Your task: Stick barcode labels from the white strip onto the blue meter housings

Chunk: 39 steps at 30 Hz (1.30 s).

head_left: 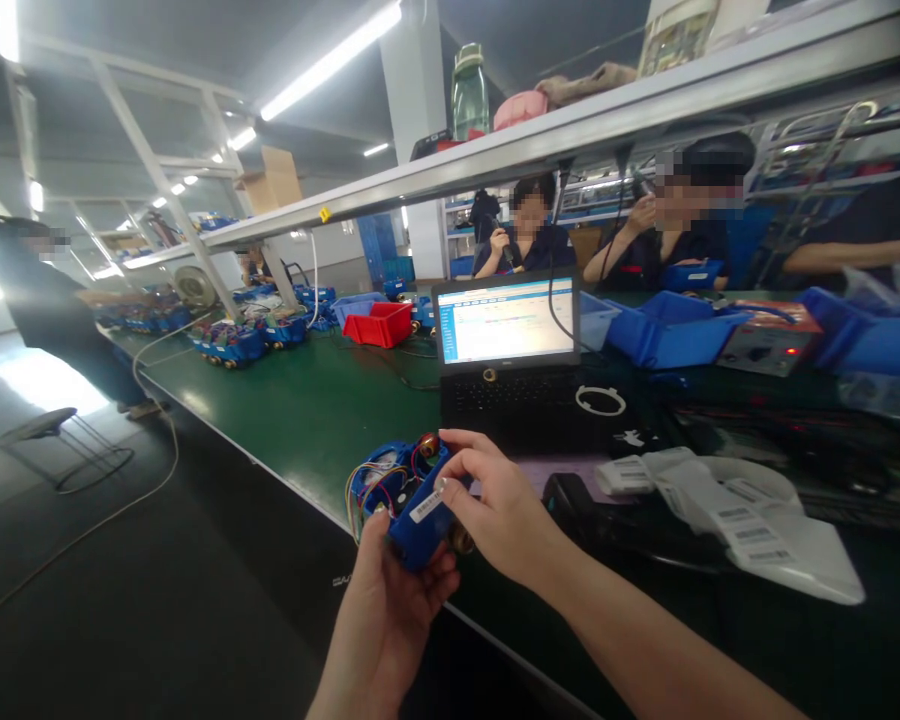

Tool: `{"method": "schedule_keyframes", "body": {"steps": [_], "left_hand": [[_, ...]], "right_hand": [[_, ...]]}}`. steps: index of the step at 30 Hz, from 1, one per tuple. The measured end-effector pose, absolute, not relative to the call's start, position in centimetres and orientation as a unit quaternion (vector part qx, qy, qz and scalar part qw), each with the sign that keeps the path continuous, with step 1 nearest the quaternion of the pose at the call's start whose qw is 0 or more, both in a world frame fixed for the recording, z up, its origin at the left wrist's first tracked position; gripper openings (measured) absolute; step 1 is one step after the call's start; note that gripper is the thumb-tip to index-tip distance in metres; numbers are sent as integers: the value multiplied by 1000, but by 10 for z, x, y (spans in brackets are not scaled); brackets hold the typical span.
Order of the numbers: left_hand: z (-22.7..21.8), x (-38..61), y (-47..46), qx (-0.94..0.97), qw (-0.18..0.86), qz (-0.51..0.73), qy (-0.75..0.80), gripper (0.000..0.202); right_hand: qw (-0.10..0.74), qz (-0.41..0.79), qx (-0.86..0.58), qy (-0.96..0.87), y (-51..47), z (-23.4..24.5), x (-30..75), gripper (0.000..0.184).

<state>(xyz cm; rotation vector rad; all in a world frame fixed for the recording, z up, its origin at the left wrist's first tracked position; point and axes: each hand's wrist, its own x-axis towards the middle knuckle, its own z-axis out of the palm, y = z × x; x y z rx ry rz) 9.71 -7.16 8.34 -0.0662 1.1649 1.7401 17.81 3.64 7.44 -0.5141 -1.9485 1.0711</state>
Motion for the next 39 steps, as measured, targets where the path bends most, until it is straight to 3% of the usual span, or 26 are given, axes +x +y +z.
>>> {"method": "schedule_keyframes", "body": {"steps": [27, 31, 36, 37, 39], "left_hand": [[80, 97, -67, -51, 497, 714, 491, 42], [82, 100, -67, -38, 490, 719, 491, 42], [85, 108, -65, -30, 465, 726, 505, 39], [85, 108, -65, -36, 465, 722, 511, 38], [81, 107, -67, -39, 467, 709, 526, 36]], "right_hand": [[469, 406, -238, -748, 30, 74, 168, 15], [471, 410, -258, -737, 23, 73, 167, 22], [444, 468, -313, -697, 26, 69, 165, 60], [439, 489, -320, -683, 30, 69, 165, 60], [435, 528, -311, -660, 38, 70, 166, 44]]}}
